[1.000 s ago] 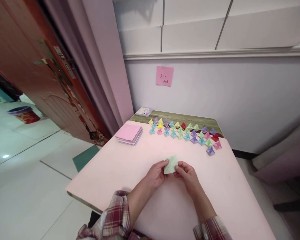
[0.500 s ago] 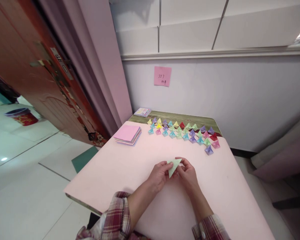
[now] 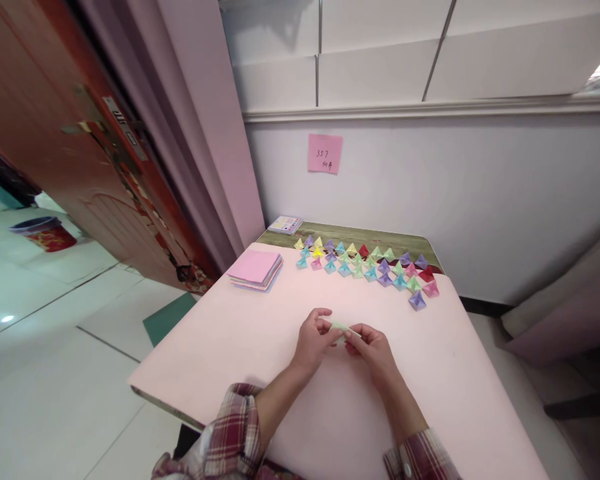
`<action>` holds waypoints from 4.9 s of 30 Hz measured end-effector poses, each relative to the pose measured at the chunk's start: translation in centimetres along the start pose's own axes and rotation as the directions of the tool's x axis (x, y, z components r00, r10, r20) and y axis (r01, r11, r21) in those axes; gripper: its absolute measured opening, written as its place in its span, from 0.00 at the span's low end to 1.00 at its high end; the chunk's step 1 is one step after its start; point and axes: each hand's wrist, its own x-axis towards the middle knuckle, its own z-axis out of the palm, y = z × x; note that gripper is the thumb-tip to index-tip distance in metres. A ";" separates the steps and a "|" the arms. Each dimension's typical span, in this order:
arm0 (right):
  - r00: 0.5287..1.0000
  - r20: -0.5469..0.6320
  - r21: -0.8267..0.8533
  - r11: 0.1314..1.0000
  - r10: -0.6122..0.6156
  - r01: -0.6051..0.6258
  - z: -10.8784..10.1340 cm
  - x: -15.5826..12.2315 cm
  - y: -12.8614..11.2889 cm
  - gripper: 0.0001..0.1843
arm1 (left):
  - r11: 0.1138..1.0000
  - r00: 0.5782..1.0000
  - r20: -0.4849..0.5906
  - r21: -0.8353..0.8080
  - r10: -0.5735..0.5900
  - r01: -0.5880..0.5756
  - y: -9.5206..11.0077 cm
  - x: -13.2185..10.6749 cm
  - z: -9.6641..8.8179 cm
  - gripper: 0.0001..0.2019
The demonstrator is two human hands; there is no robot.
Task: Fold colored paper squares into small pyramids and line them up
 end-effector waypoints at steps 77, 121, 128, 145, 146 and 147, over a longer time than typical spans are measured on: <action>0.976 -0.152 -0.099 0.985 -0.153 0.139 0.0 0.0 -0.1 0.15 | 0.998 0.999 0.025 0.055 -0.040 0.039 1.3 -0.9 0.0 0.14; 0.999 -0.044 0.165 0.986 -0.032 0.039 0.2 0.1 0.0 0.18 | 0.994 0.980 0.189 -0.084 -0.056 0.073 1.3 -0.1 -1.6 0.21; 1.000 0.025 0.105 0.994 -0.005 0.003 0.4 -0.1 -0.3 0.17 | 0.997 0.995 0.104 -0.074 -0.003 0.011 1.1 -0.3 -1.0 0.21; 0.988 -0.059 -0.036 0.989 -0.144 0.142 0.2 0.4 0.7 0.16 | 0.948 0.955 0.118 -0.134 -0.273 0.287 1.1 -1.2 0.0 0.20; 0.983 -0.073 -0.063 0.984 -0.170 0.165 0.1 0.5 0.8 0.17 | 0.947 0.955 0.110 -0.136 -0.277 0.290 1.0 -1.2 0.0 0.20; 0.976 -0.087 -0.096 0.977 -0.201 0.192 0.1 0.5 0.8 0.18 | 0.946 0.954 0.106 -0.136 -0.281 0.294 1.0 -1.2 0.0 0.20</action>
